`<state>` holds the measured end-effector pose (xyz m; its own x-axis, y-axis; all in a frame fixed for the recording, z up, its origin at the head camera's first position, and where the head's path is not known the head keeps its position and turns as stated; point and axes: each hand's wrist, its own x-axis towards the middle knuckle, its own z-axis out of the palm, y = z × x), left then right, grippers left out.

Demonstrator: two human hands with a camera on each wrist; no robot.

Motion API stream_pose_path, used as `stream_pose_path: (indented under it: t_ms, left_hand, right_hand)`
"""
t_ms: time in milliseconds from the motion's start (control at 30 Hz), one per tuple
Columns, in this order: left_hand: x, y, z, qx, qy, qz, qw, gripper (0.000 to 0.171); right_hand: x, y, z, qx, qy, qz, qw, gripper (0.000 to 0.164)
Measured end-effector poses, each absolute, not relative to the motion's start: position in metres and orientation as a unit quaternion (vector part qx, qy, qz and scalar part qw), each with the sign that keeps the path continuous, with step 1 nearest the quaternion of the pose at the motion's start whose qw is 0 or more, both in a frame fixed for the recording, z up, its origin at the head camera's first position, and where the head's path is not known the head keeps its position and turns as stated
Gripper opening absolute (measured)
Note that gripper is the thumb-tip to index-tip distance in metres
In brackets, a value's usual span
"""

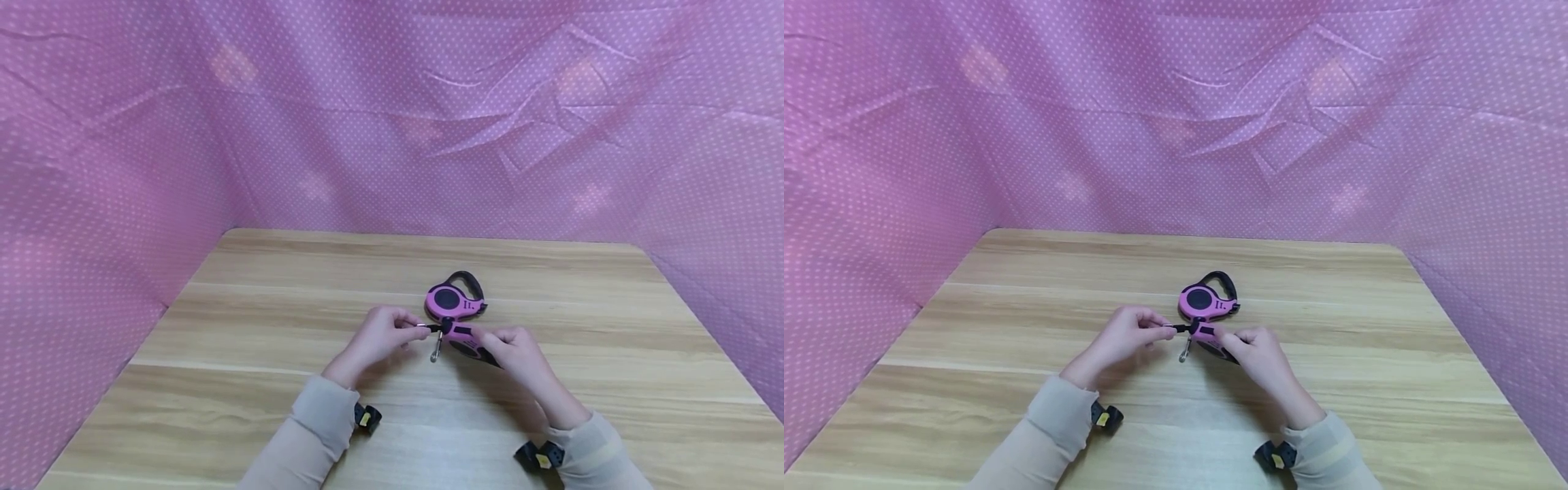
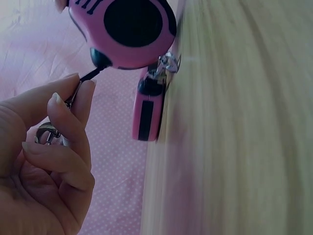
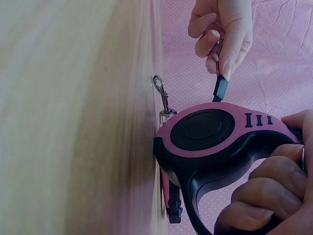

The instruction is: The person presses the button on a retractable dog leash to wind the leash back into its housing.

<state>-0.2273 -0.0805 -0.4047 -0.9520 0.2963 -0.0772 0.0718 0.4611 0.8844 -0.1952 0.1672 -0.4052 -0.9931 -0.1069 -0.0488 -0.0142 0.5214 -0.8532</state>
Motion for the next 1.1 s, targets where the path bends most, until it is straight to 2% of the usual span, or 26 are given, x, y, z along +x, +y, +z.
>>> stream_pose_path:
  t_ms: [333,567,700,933,1100]
  left_hand:
    - [-0.230,-0.076,-0.409,0.109,0.844,0.512,0.120,0.019]
    - [-0.229,-0.080,-0.403,0.122,0.841,0.519,0.089,0.021]
    - [-0.228,-0.082,-0.402,0.131,0.838,0.525,0.077,0.021]
    - [-0.229,-0.084,-0.400,0.135,0.843,0.518,0.064,0.021]
    - [-0.228,-0.085,-0.398,0.144,0.845,0.512,0.052,0.018]
  right_hand:
    - [-0.194,0.166,-0.405,-0.033,0.876,-0.479,0.049,0.055]
    - [-0.190,0.167,-0.404,-0.059,0.873,-0.484,0.017,0.055]
    - [-0.188,0.168,-0.405,-0.112,0.874,-0.471,-0.036,0.051]
    - [-0.192,0.171,-0.413,-0.238,0.865,-0.407,-0.174,0.032]
    - [-0.193,0.172,-0.413,-0.276,0.860,-0.370,-0.218,0.030]
